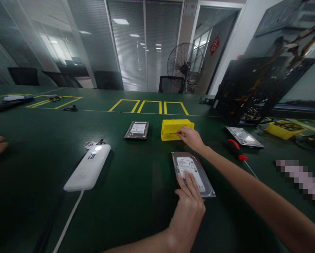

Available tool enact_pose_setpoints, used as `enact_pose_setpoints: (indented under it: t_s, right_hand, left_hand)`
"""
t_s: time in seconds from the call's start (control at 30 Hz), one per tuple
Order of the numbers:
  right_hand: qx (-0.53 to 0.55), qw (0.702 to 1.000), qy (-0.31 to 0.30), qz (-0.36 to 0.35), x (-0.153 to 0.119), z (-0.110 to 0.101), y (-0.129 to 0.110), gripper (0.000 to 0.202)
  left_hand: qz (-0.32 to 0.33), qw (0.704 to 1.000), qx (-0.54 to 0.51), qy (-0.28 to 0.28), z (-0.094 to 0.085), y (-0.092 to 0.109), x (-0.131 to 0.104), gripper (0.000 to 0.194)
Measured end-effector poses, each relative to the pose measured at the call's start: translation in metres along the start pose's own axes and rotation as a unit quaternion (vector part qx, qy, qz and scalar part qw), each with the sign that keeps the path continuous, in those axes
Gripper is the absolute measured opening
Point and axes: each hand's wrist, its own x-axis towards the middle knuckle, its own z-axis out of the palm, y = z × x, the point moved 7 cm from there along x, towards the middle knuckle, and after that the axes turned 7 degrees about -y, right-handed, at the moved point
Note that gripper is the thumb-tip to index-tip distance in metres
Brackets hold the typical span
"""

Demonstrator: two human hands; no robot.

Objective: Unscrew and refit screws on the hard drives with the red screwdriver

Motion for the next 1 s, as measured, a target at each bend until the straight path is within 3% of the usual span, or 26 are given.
enact_pose_setpoints:
  t_s: [0.13, 0.43, 0.67, 0.87, 1.0]
  right_hand:
    - [0.021, 1.000, 0.001, 0.018, 0.000, 0.002, -0.005, 0.030]
    - [0.200, 0.971, -0.094, -0.095, -0.031, -0.005, -0.050, 0.023]
    - [0.226, 0.967, -0.098, -0.060, -0.033, 0.002, -0.044, 0.017]
    - [0.258, 0.960, -0.083, -0.069, -0.034, -0.002, -0.049, 0.014]
    - [0.298, 0.951, -0.060, -0.050, -0.029, -0.004, -0.040, 0.016]
  left_hand:
    - [0.003, 1.000, 0.000, -0.005, 0.001, 0.001, 0.000, 0.049]
    - [0.003, 1.000, 0.000, -0.014, 0.000, 0.001, 0.000, 0.048]
    - [0.008, 1.000, -0.002, -0.011, 0.001, 0.003, 0.000, 0.049]
    - [-0.002, 1.000, 0.000, -0.017, 0.001, 0.001, 0.000, 0.048]
    - [0.004, 1.000, 0.004, -0.018, 0.001, 0.002, 0.000, 0.048]
